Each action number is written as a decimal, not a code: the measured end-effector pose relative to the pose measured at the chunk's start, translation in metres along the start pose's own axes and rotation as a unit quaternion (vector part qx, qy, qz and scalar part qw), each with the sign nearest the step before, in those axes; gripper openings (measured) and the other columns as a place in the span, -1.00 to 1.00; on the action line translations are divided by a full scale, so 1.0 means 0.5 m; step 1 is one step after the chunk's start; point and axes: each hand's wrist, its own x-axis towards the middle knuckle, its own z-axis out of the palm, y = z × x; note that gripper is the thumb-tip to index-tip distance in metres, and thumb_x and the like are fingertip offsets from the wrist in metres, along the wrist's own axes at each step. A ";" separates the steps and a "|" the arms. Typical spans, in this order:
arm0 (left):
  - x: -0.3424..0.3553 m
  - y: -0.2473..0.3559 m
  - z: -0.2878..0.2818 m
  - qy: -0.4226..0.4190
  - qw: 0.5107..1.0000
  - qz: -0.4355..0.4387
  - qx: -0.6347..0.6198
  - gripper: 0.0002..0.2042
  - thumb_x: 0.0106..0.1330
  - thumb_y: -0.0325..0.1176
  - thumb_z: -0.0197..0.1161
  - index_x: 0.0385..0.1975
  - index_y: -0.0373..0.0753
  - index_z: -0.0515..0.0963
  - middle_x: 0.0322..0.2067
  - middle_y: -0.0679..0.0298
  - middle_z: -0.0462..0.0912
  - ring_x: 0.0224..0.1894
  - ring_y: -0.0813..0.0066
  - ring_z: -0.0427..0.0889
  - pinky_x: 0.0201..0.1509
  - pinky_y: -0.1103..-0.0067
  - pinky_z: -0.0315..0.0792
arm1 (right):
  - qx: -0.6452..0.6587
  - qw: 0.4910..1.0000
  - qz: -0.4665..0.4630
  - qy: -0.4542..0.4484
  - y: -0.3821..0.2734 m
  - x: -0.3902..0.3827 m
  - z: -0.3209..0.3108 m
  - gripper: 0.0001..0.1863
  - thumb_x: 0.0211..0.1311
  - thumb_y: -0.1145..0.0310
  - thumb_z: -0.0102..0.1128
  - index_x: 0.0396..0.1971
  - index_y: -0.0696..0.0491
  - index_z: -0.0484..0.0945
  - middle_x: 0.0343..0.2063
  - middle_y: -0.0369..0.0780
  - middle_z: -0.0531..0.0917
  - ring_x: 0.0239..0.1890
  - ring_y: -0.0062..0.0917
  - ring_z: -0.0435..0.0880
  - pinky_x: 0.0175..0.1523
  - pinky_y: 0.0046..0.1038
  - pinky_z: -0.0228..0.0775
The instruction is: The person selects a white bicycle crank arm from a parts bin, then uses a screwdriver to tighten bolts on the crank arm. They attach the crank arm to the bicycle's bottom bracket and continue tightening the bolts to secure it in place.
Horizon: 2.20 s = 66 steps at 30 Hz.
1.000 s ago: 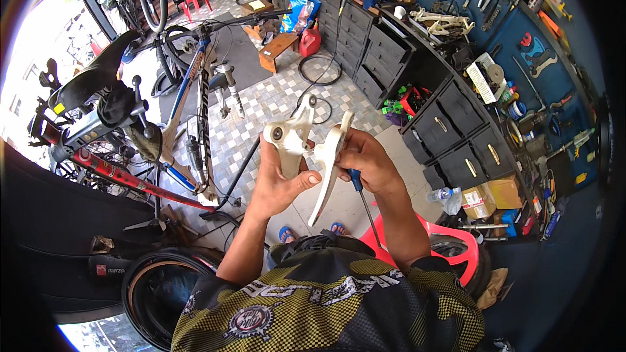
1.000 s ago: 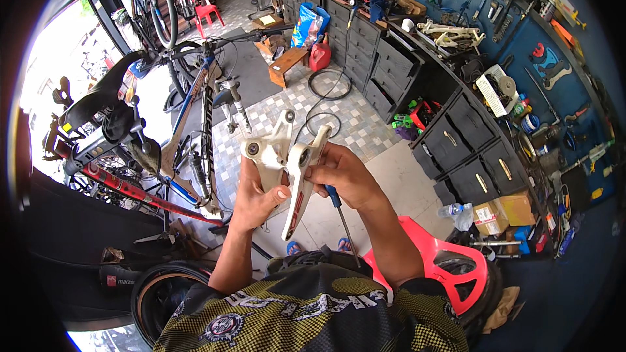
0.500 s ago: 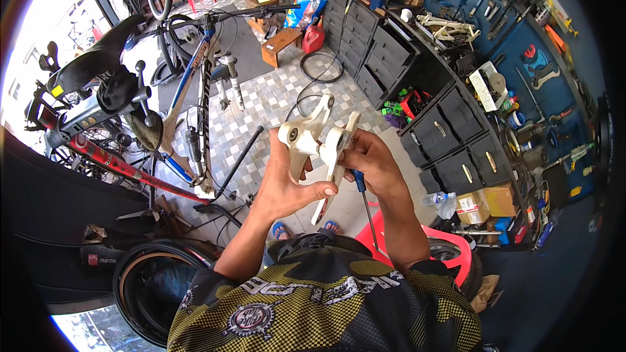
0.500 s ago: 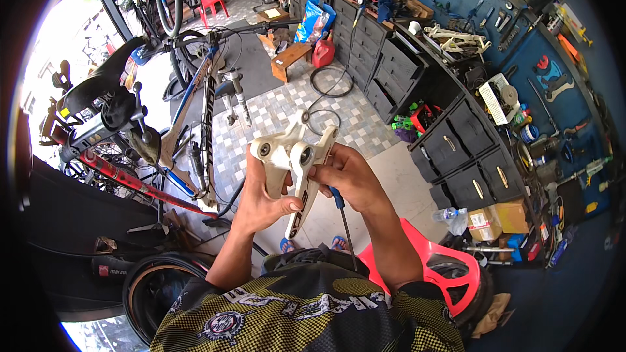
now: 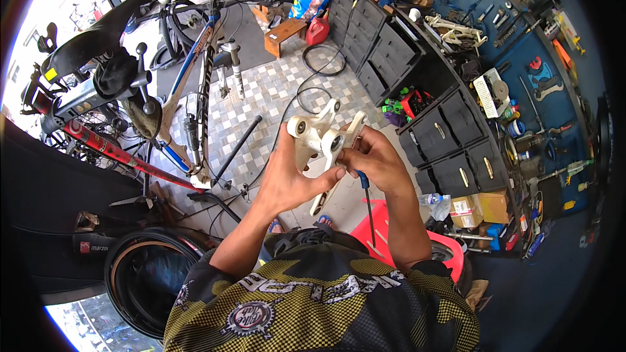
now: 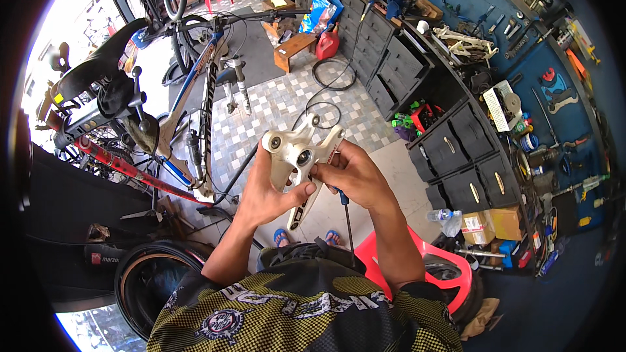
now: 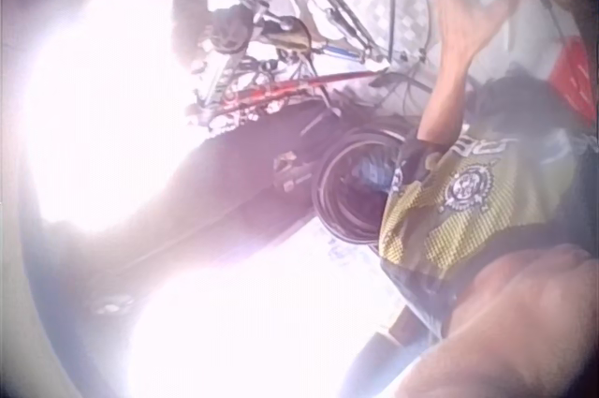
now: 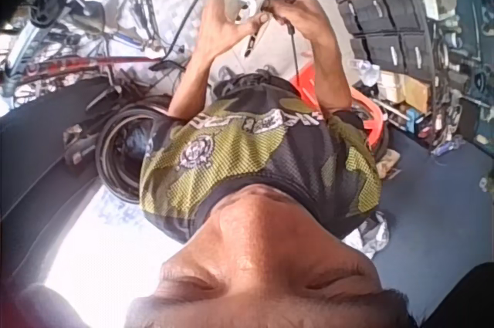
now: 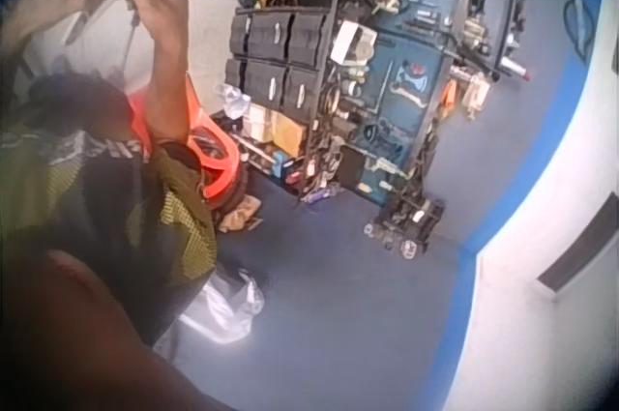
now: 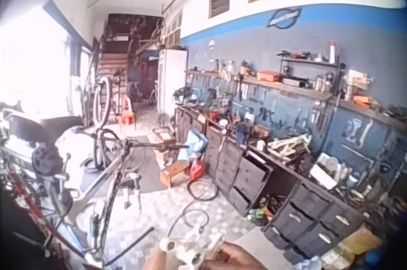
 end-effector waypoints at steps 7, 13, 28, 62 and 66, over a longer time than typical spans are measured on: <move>-0.007 -0.021 -0.006 -0.028 0.997 -0.046 -0.055 -0.12 0.08 0.01 0.68 0.24 -0.36 0.31 -0.04 0.07 0.68 -0.03 0.27 0.69 0.11 0.33 0.58 | -0.037 0.998 0.045 -0.035 0.002 0.008 -0.015 -0.72 0.43 0.38 0.35 0.04 0.16 0.59 -0.39 -0.35 0.69 -0.53 -0.79 0.51 -0.46 -0.63 0.31; -0.044 -0.074 0.015 0.018 0.991 -0.041 -0.127 -0.13 0.23 0.17 0.54 0.28 -0.40 0.31 0.06 0.01 0.63 0.13 0.28 0.62 0.22 0.33 0.51 | 0.005 0.996 0.085 -0.011 0.051 -0.005 -0.001 -0.71 0.42 0.35 0.38 0.02 0.14 0.60 -0.35 -0.32 0.71 -0.54 -0.76 0.50 -0.47 -0.60 0.33; -0.220 -0.213 0.071 0.036 0.950 -0.249 -0.187 -0.39 0.51 0.22 0.16 0.12 -0.30 0.40 -0.04 0.13 0.60 0.00 0.41 0.58 0.13 0.44 0.48 | 0.060 0.956 0.277 -0.073 0.220 -0.102 -0.003 -0.68 0.43 0.36 0.35 0.07 0.18 0.57 -0.38 -0.23 0.74 -0.58 -0.65 0.59 -0.49 -0.55 0.37; -0.191 -0.265 0.083 -0.047 0.804 -0.256 -0.535 -0.59 0.16 -0.48 0.59 0.01 -0.23 0.64 -0.02 0.22 0.72 0.02 0.35 0.71 0.15 0.33 0.67 | 0.031 0.967 0.250 -0.029 0.234 -0.154 0.006 -0.48 0.49 -0.02 0.29 0.12 0.14 0.54 -0.25 -0.29 0.72 -0.38 -0.71 0.61 -0.44 -0.62 0.39; -0.185 -0.271 0.085 -0.030 0.796 -0.251 -0.549 -0.60 0.16 -0.49 0.59 0.00 -0.23 0.64 0.00 0.21 0.71 0.01 0.34 0.71 0.15 0.32 0.67 | 0.008 0.962 0.272 0.003 0.232 -0.172 -0.009 -0.42 0.48 -0.15 0.23 0.07 0.12 0.53 -0.35 -0.29 0.68 -0.43 -0.71 0.57 -0.43 -0.62 0.35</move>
